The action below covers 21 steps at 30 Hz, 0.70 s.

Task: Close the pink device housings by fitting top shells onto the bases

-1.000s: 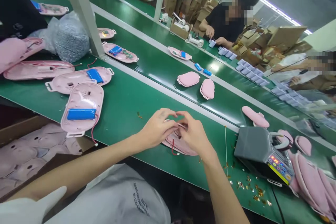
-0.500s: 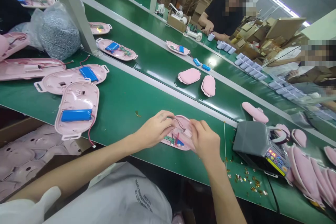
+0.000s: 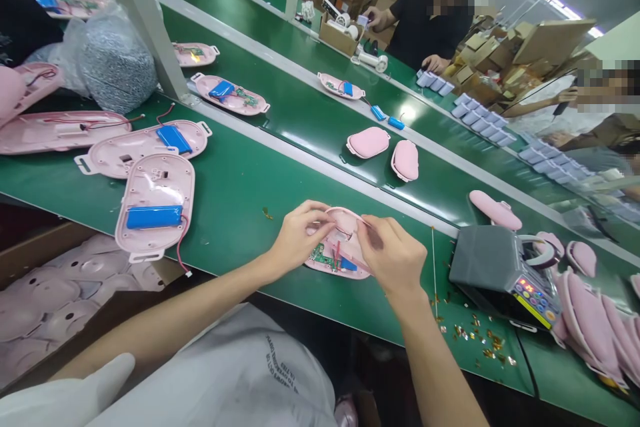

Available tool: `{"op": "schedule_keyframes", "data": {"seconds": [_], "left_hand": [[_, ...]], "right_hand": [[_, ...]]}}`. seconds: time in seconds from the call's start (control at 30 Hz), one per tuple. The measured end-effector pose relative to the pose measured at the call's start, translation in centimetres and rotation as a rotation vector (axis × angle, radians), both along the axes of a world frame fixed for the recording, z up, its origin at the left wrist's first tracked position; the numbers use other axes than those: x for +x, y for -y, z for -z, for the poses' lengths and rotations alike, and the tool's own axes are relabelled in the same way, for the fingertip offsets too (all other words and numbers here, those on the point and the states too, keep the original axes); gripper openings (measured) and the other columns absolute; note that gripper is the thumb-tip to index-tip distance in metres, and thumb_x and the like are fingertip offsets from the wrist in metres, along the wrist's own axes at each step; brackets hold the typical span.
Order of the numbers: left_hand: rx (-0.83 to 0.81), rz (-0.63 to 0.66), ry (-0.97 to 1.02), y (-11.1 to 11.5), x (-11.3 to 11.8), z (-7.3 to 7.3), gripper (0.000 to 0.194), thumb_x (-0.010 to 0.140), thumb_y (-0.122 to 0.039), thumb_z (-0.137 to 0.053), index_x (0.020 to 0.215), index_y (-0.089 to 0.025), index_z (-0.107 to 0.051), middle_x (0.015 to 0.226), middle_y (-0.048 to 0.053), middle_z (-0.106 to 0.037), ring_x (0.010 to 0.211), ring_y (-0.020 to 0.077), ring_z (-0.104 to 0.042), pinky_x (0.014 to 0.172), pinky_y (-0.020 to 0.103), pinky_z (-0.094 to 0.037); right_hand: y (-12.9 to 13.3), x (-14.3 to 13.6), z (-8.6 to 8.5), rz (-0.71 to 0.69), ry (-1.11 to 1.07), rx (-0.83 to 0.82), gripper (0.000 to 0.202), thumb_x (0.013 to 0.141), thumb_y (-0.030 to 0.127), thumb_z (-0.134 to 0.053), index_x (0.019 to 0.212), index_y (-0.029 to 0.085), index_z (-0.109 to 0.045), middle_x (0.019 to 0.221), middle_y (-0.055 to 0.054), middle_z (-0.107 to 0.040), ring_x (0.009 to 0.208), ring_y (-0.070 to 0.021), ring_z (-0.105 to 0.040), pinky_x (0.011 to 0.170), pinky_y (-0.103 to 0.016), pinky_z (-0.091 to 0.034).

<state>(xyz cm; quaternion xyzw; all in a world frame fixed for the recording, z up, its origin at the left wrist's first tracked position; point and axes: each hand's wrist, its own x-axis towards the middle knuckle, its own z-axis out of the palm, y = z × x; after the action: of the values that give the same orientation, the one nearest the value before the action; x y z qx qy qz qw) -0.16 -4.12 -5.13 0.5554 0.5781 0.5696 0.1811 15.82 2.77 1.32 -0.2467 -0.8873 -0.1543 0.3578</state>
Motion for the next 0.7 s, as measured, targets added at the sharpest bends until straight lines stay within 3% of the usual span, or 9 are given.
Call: {"op": "schedule_keyframes", "data": {"seconds": [0.17,0.3,0.43,0.6,0.67,0.7], "left_hand": [[-0.004,0.113,-0.276,0.2,-0.6,-0.4,0.017,0.095,-0.017,-0.051,0.097,-0.018,-0.068,0.124,0.011,-0.059,0.109,0.0238,-0.059,0.093,0.041,-0.052],[0.054,0.160,-0.392,0.2,-1.3,-1.1,0.017,0.094,-0.015,-0.052,0.085,-0.016,-0.066,0.133,0.014,-0.053,0.124,0.0289,-0.049,0.103,0.050,-0.046],[0.092,0.164,-0.234,-0.3,-1.6,-1.3,0.014,0.093,-0.017,-0.057,0.084,-0.018,-0.067,0.131,0.012,-0.055,0.123,0.0260,-0.052,0.104,0.048,-0.048],[0.176,0.090,-0.034,-0.8,-1.0,0.0,0.011,0.092,-0.019,-0.059,0.089,-0.019,-0.069,0.115,0.009,-0.063,0.102,0.0192,-0.065,0.092,0.037,-0.056],[0.126,0.066,0.165,-0.8,-0.8,0.2,0.009,0.088,-0.021,-0.066,0.096,-0.020,-0.066,0.112,0.008,-0.067,0.094,0.0185,-0.069,0.082,0.033,-0.059],[0.061,0.082,0.301,-0.9,-0.9,0.2,0.021,0.084,-0.022,-0.071,0.103,-0.020,-0.063,0.111,0.008,-0.068,0.088,0.0181,-0.070,0.075,0.031,-0.059]], "right_hand": [[-0.3,0.0,-0.1,0.081,0.044,0.116,0.002,0.091,0.017,-0.064,0.090,0.015,-0.064,0.072,0.001,-0.065,0.055,-0.0076,-0.053,0.053,-0.024,-0.035],[-0.5,-0.1,0.0,0.056,0.124,0.177,0.005,0.092,0.019,-0.064,0.090,0.015,-0.064,0.071,0.001,-0.063,0.053,-0.0081,-0.048,0.051,-0.025,-0.032],[-0.4,-0.5,0.4,0.007,0.115,0.148,0.006,0.093,0.019,-0.062,0.089,0.014,-0.064,0.069,0.001,-0.062,0.052,-0.0085,-0.047,0.051,-0.025,-0.032],[-0.6,-0.9,0.3,-0.053,-0.008,-0.051,0.007,0.092,0.017,-0.061,0.086,0.016,-0.065,0.071,0.002,-0.064,0.058,-0.0074,-0.056,0.053,-0.023,-0.037],[-0.8,-0.8,0.1,-0.086,-0.030,-0.155,0.010,0.093,0.018,-0.060,0.085,0.017,-0.065,0.073,0.003,-0.066,0.060,-0.0073,-0.058,0.055,-0.021,-0.040],[-0.9,-0.7,0.1,-0.096,-0.045,-0.200,0.011,0.093,0.019,-0.060,0.084,0.018,-0.065,0.074,0.003,-0.066,0.061,-0.0072,-0.059,0.057,-0.021,-0.041]]}}
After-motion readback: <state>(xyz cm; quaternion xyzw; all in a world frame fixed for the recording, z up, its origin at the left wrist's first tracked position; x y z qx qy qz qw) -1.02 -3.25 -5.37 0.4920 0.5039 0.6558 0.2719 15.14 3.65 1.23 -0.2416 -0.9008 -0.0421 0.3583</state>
